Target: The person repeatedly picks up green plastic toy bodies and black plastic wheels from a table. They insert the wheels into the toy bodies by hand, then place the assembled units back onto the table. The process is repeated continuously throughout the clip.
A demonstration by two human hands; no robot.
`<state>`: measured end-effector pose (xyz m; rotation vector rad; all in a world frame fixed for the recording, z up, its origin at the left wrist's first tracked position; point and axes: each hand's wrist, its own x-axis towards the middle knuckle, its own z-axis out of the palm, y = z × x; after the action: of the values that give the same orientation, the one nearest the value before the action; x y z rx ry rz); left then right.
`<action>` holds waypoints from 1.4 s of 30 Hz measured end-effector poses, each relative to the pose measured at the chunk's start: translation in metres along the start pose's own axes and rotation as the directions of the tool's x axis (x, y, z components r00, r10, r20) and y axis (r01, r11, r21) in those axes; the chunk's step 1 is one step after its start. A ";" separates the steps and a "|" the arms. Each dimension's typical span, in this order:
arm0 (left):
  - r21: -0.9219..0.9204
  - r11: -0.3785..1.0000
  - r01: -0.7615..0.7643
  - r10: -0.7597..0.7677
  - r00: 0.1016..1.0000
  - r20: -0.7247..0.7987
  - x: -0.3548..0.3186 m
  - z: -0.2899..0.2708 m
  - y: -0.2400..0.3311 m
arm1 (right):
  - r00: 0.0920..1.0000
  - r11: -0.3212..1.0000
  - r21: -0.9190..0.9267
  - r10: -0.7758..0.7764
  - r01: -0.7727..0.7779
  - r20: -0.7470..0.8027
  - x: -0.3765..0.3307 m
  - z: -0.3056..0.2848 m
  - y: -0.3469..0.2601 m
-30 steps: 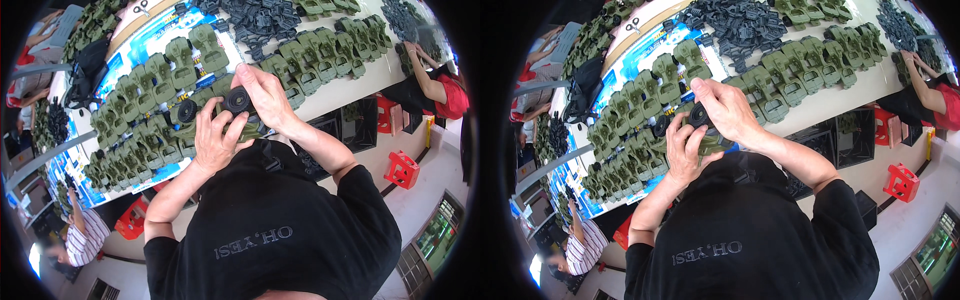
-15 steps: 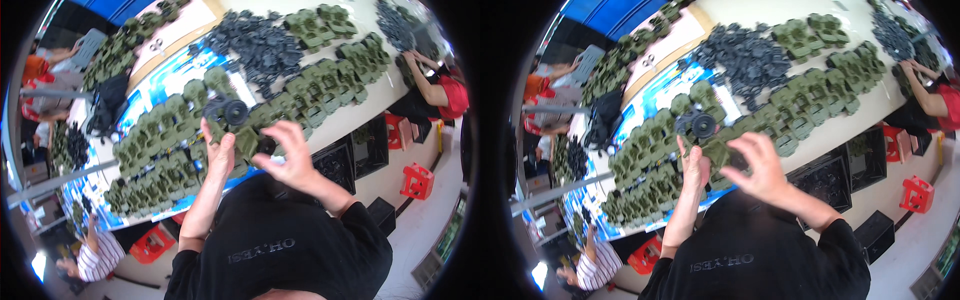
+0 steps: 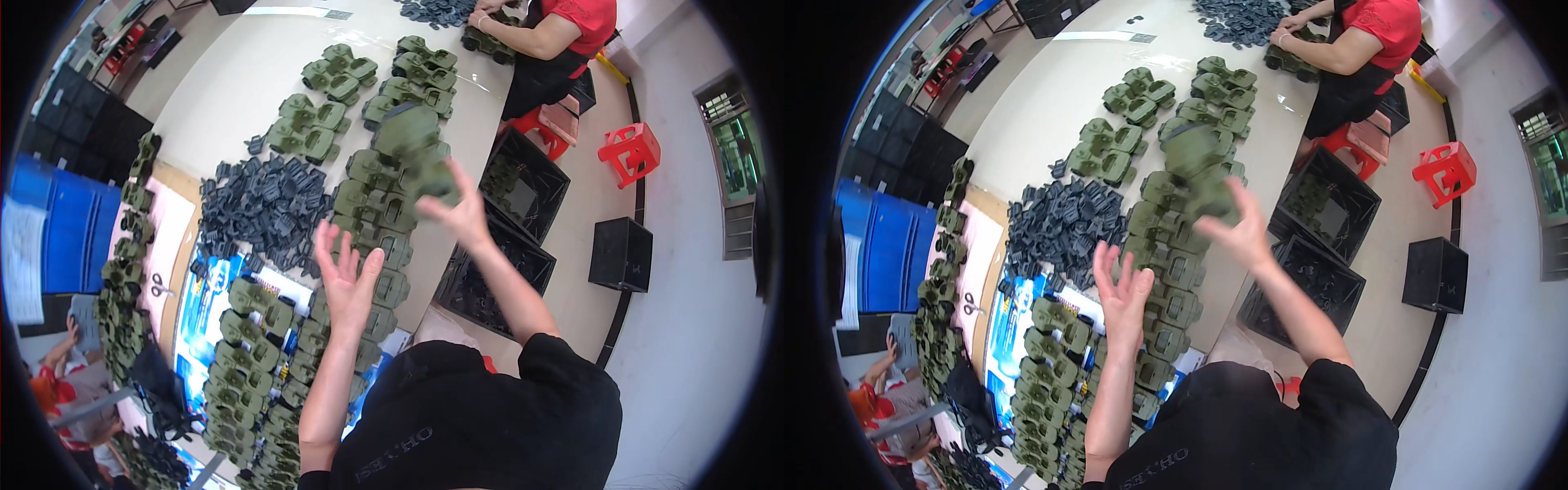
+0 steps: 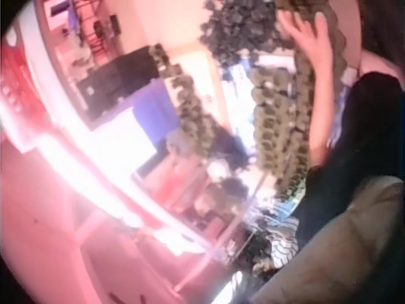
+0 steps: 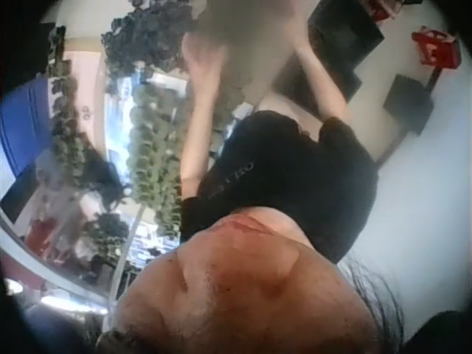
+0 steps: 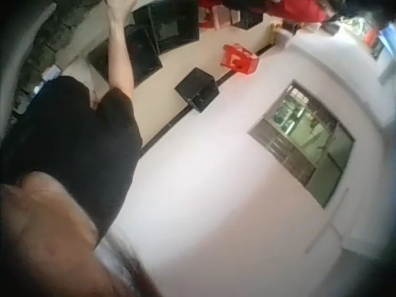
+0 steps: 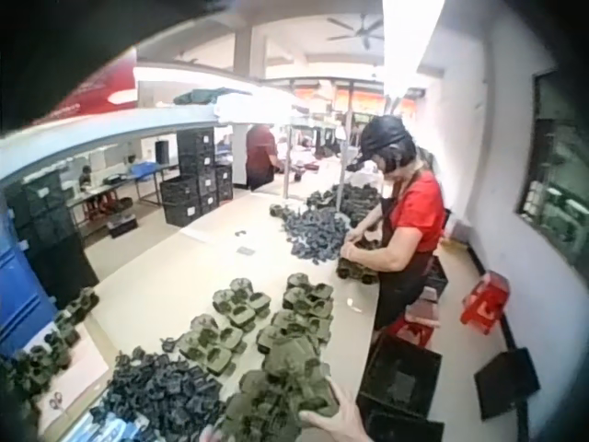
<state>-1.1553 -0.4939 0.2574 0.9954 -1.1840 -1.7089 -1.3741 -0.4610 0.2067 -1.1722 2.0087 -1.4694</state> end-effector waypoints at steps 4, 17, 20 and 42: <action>0.052 0.978 0.201 -0.202 0.979 0.017 0.000 -0.011 -0.030 | 0.959 0.957 0.244 0.209 -0.159 -0.193 0.087 -0.076 0.114; 0.122 0.860 0.495 -0.444 0.845 -0.300 -0.013 -0.086 -0.058 | 0.983 0.993 -0.109 0.036 -0.056 -0.180 0.312 -0.143 0.218; 0.090 0.847 0.523 -0.477 0.825 -0.304 -0.010 -0.081 -0.054 | 0.982 0.957 -0.282 -0.117 0.072 -0.147 0.388 -0.138 0.203; 0.768 0.478 0.425 0.003 0.874 -0.485 0.180 -0.338 -0.026 | 0.859 0.871 -0.014 0.488 -0.492 0.156 0.567 -0.158 0.411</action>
<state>-0.9146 -0.7606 0.1212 2.1030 -1.6810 -0.8512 -1.9757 -0.7815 -0.0181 -0.6610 1.9771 -1.1048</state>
